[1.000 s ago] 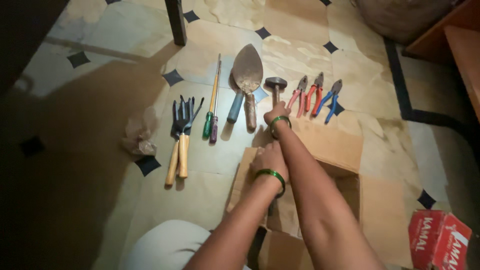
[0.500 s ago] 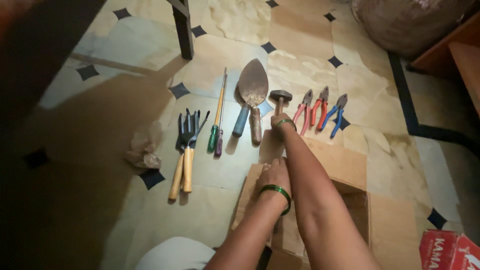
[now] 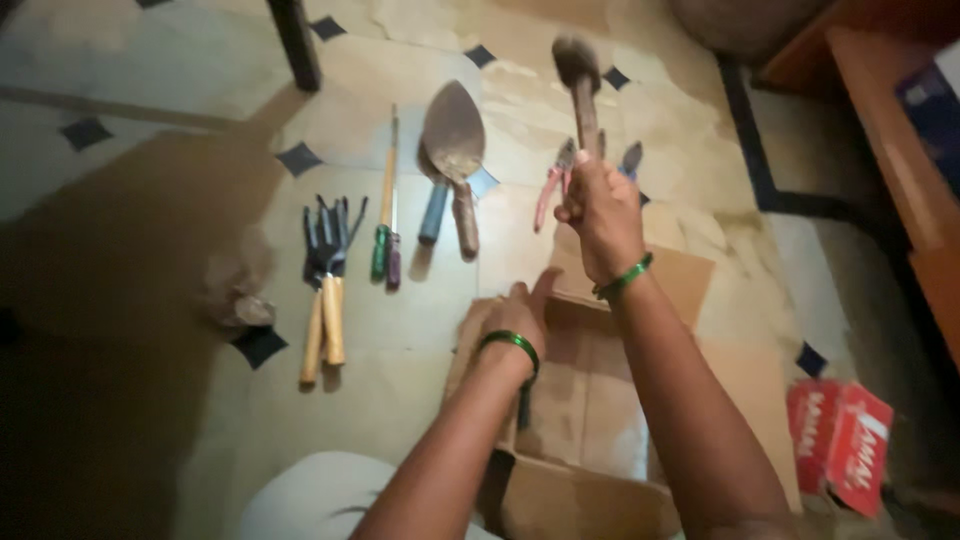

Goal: The person sits on the floor and organizes various hand tools into a cardboard box. They place a small red box, a hammer, pliers, a trowel, a hand fork, and screwdrivers into the box, then close it.

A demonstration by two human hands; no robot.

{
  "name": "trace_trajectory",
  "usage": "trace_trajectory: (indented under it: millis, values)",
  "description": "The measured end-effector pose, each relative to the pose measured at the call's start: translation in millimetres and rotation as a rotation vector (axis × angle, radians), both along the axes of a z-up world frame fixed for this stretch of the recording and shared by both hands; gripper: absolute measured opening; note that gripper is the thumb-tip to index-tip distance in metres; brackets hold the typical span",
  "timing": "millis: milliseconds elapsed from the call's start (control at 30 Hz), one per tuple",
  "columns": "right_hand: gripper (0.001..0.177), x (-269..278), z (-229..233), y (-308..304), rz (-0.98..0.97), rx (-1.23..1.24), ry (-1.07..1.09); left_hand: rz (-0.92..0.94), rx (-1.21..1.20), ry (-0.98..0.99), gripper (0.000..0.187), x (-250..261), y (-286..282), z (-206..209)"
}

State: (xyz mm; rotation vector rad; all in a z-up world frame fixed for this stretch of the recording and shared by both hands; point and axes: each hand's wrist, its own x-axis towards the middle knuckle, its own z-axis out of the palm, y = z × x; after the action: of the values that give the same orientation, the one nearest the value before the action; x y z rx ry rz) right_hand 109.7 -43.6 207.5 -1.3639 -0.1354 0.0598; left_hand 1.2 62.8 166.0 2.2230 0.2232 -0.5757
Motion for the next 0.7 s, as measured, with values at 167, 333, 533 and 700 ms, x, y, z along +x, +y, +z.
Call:
trace_trajectory:
  millis: [167, 333, 533, 700]
  values:
    - [0.030, -111, 67, -33, -0.017, 0.032, -0.063, -0.124, 0.215, -0.014, 0.064, -7, 4, 6]
    - [0.020, -206, 40, -79, -0.111, -0.301, 0.270, -0.081, 0.176, -0.066, 0.064, -7, 3, -8]
    - [0.027, -234, -66, -118, 0.036, -0.576, 0.556, -0.034, 0.139, -0.118, 0.042, -6, 2, -28]
    - [0.027, -216, -147, -110, 0.120, -0.471, 0.617, -0.065, 0.233, -0.189, 0.053, -15, -6, -32]
